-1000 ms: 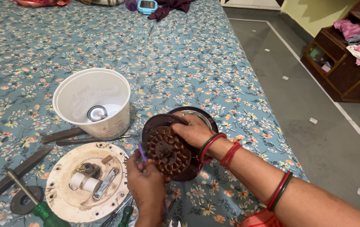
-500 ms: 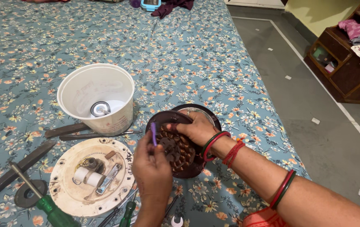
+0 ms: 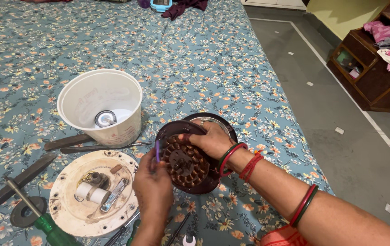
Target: The person disassembles a small electric motor component, removes a yellow cylindrical part, and cleans the copper windings with a toothbrush. They handle wires and small parts on a bed with tools nearby.
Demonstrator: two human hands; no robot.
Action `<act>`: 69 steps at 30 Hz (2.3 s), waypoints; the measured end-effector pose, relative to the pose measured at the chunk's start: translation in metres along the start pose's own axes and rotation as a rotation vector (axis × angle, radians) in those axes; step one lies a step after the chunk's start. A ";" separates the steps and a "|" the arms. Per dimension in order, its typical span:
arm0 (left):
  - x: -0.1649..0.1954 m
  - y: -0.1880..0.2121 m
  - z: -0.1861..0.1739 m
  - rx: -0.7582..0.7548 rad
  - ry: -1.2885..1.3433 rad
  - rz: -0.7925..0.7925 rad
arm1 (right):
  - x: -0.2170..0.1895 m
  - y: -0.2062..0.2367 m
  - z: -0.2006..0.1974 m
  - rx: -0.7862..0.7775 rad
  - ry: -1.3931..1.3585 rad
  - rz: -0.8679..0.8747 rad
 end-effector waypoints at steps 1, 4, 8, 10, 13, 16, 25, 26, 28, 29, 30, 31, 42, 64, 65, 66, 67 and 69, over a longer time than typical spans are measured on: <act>-0.003 -0.002 -0.002 -0.018 0.027 -0.102 | -0.001 0.001 0.000 0.014 0.028 0.012; -0.003 -0.004 -0.004 -0.030 0.093 -0.174 | -0.002 0.001 0.000 -0.012 -0.029 -0.016; 0.008 0.003 0.001 -0.011 0.055 0.241 | 0.007 -0.002 -0.005 0.015 -0.064 0.047; 0.004 0.001 0.004 -0.020 -0.004 0.261 | 0.006 -0.003 -0.005 0.006 -0.054 0.009; -0.008 -0.008 0.000 -0.038 -0.020 0.098 | 0.002 -0.001 -0.003 0.029 0.018 -0.013; -0.011 -0.016 -0.003 -0.067 0.089 0.051 | -0.003 0.002 -0.001 0.021 0.028 -0.019; -0.002 -0.007 0.002 -0.090 -0.033 0.060 | 0.001 -0.001 -0.002 -0.056 -0.072 -0.029; -0.004 -0.011 -0.002 -0.089 -0.026 0.005 | 0.001 -0.001 -0.003 -0.053 -0.049 -0.028; -0.005 -0.016 -0.009 -0.074 0.025 -0.016 | 0.000 0.000 -0.003 -0.070 -0.061 -0.046; -0.003 -0.017 -0.010 -0.063 0.068 0.017 | 0.000 0.001 -0.003 -0.080 -0.067 -0.054; -0.001 -0.016 -0.011 -0.050 0.110 0.050 | 0.000 0.001 -0.004 -0.087 -0.049 -0.046; -0.003 -0.014 -0.008 -0.072 0.093 -0.011 | 0.000 0.001 -0.005 -0.093 -0.031 -0.038; -0.009 -0.018 -0.009 -0.069 -0.009 0.048 | 0.001 0.001 -0.001 -0.057 -0.018 -0.051; -0.013 -0.021 -0.008 -0.085 -0.069 0.007 | -0.001 0.002 0.001 -0.047 -0.028 -0.011; -0.012 -0.021 -0.012 -0.096 -0.081 -0.042 | 0.000 0.002 0.000 -0.051 -0.033 0.004; -0.011 -0.021 -0.014 -0.108 -0.093 -0.093 | 0.001 0.002 -0.001 -0.056 -0.038 -0.001; -0.007 -0.019 -0.016 -0.092 -0.073 -0.064 | 0.001 0.002 -0.002 -0.060 -0.044 -0.005; 0.002 -0.013 -0.016 -0.061 -0.033 -0.003 | 0.001 0.002 -0.003 -0.072 -0.052 -0.024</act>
Point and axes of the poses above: each hand's wrist, its own y-axis away from the middle knuckle, its own z-axis out of the palm, x = y × z, the point moved 4 cm from there along -y, towards the middle knuckle, and after that the axes turned 1 degree about -z, right-handed, at the moved point
